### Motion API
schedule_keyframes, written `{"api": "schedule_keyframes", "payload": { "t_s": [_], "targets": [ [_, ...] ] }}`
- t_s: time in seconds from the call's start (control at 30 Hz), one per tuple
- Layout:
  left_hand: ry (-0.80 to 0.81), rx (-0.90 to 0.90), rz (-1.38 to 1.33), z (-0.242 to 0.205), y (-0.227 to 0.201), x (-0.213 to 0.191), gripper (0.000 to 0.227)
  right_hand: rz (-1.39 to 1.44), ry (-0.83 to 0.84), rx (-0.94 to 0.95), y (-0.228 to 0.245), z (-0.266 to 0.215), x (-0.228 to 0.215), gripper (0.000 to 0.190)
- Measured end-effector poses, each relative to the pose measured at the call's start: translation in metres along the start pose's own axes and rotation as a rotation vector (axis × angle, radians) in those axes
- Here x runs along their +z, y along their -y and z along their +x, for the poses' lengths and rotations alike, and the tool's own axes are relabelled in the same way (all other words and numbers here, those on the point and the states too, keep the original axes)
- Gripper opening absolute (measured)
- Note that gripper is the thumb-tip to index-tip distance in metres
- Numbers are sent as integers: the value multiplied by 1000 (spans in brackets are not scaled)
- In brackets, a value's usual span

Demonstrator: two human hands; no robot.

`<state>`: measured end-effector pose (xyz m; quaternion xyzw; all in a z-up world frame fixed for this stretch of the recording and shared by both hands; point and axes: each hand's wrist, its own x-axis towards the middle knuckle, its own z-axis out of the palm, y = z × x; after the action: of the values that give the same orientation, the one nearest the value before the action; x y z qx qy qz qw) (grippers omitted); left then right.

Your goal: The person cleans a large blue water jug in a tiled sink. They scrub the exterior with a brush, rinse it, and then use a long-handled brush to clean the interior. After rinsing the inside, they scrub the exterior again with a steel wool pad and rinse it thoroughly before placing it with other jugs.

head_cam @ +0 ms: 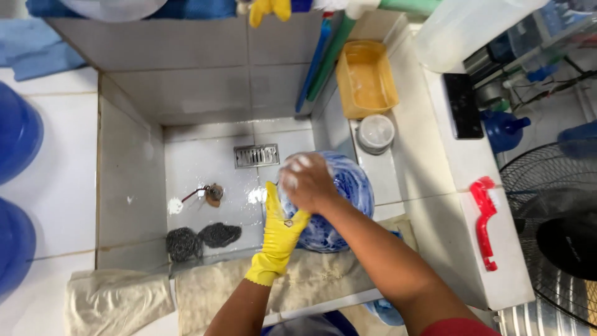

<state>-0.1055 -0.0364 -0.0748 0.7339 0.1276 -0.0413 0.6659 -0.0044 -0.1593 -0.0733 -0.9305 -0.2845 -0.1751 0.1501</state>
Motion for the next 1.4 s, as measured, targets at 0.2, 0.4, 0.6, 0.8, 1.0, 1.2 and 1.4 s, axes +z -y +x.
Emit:
{"api": "schedule_keyframes", "payload": {
  "t_s": [0.2, 0.4, 0.6, 0.8, 1.0, 1.2, 1.4],
  "targets": [
    [-50, -40, -142, 7, 11, -13, 114, -189, 236, 506, -72, -51, -22, 33],
    [-79, -200, -436, 22, -13, -43, 110, 524, 299, 1096, -48, -50, -88, 61],
    [-190, -402, -787, 33, -30, -62, 96, 839, 395, 1400, -3, -16, -74, 110],
    [-354, -221, -268, 21, -37, -38, 113, 917, 159, 1227, -30, -11, -73, 68],
    [-341, -14, 27, 11, -154, -80, 109, 1424, 181, 1197, -80, 18, -59, 42],
    [-334, -1, 138, 37, -152, -122, 110, 1311, 294, 1000, -24, 61, -42, 71],
    [-250, -29, 112, 57, -137, -161, 104, 1154, 423, 903, 28, 83, -38, 99]
  ]
}}
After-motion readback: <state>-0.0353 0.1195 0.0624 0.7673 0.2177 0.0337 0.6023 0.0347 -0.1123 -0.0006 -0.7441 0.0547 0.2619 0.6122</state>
